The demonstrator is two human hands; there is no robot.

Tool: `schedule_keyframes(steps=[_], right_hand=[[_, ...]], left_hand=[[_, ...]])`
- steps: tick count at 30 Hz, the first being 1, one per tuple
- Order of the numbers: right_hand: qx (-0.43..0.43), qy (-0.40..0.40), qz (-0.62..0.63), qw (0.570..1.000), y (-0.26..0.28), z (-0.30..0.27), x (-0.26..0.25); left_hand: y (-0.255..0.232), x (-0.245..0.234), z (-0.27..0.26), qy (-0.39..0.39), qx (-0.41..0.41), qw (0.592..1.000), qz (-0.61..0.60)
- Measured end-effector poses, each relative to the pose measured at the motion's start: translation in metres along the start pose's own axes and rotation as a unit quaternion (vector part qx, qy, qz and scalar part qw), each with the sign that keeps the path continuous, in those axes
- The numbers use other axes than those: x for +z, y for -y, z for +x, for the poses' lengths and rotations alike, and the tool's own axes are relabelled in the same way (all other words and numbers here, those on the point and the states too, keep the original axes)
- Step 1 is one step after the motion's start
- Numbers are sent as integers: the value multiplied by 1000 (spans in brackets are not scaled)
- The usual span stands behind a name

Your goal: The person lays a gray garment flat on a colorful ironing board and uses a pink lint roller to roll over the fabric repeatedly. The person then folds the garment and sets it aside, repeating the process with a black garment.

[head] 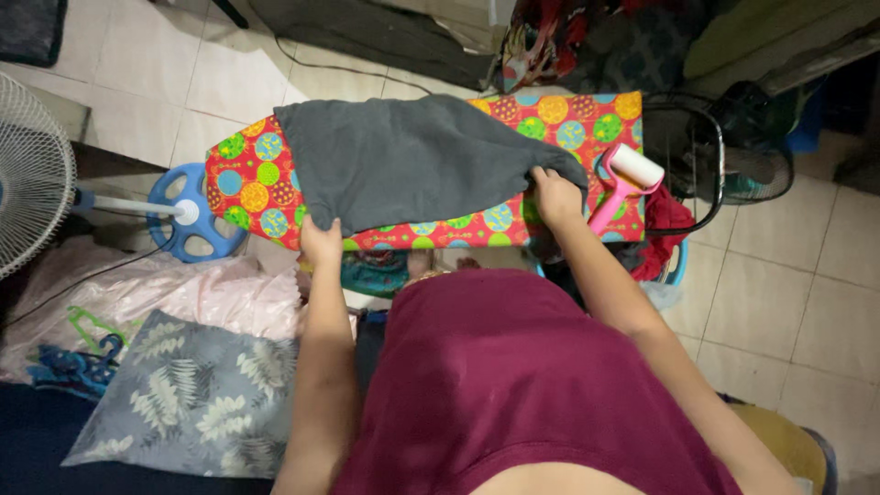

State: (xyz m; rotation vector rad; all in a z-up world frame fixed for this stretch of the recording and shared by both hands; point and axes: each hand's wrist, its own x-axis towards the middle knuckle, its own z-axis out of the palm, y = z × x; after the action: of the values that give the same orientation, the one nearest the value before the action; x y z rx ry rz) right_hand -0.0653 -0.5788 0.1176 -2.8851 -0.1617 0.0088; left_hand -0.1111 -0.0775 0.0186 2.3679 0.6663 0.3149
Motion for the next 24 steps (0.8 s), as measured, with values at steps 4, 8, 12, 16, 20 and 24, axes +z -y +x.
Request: schedule_keyframes(steps=[4,8,12,16,20,24], right_hand=[[37,-152,80,984,-39,-2,-7],[85,-119,63,987,-64,-43,-38],[90,-69,109,988,-61,-84,-44],[254,-177,214,926,-87,-93,-23],[292,-147,262,908,-132,-80,10],[336,-155,442,817,-144,-51,36]], left_hand=[[-7,0,-10,-64,28,992,-108],[-7,6,-40,8,17,991,-135],[-16,6,-56,6,63,988,-143],[-41,-16,-66,-48,59,996,-39],[-97,-39,-79,-98,113,988,37],[-162,-38,-84,-41,286,957,13]])
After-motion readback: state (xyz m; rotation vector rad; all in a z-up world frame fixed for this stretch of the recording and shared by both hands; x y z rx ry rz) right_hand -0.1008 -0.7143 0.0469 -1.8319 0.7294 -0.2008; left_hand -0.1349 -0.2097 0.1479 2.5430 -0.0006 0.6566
